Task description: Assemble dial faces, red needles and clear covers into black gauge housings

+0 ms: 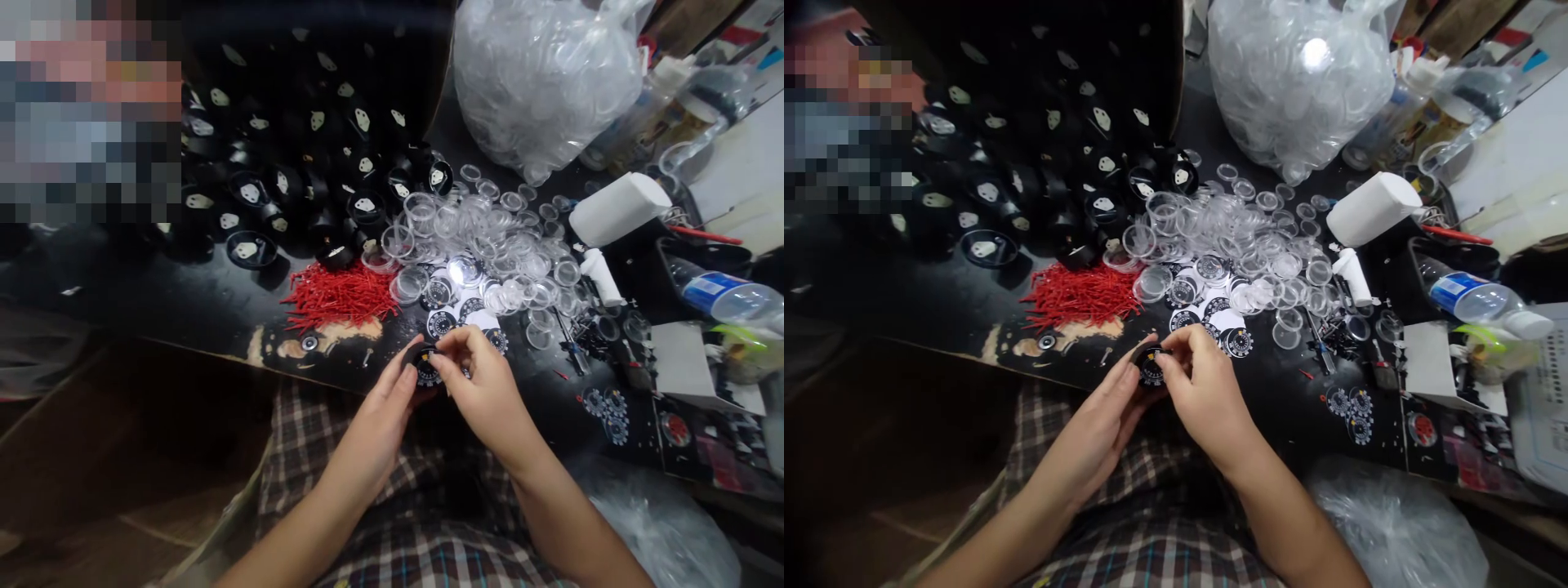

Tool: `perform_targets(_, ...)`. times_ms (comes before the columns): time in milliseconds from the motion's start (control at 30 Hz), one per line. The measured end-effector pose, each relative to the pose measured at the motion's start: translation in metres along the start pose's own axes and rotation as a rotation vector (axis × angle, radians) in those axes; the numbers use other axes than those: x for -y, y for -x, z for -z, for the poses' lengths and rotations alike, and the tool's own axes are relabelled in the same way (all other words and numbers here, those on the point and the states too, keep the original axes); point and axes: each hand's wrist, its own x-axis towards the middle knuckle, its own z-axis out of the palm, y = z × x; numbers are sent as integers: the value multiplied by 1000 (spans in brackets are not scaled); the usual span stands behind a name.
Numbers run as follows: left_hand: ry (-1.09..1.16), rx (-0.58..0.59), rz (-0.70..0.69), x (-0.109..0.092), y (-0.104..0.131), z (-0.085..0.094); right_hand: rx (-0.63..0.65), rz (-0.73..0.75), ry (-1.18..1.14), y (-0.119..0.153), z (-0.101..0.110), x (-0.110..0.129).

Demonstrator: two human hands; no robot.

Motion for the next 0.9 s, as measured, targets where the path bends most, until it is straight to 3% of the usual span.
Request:
perform_targets(100, -113, 35, -41, 5, -3, 7, 18, -66, -24, 0, 1, -2)
perform_targets(300, -121, 104, -51, 10, -7, 16, 35, -36, 91, 0, 4, -4)
perform_targets(533, -209, 47, -74, 4, -5, 32, 152, -21, 48, 4, -9, -2)
perform_targets(700, -145, -148, -202, -9, -8, 53, 196, 192, 251, -33, -24, 4)
perform_targets(900, 33, -368, -534, -52, -31, 62, 161, 302, 749, -83, -57, 7)
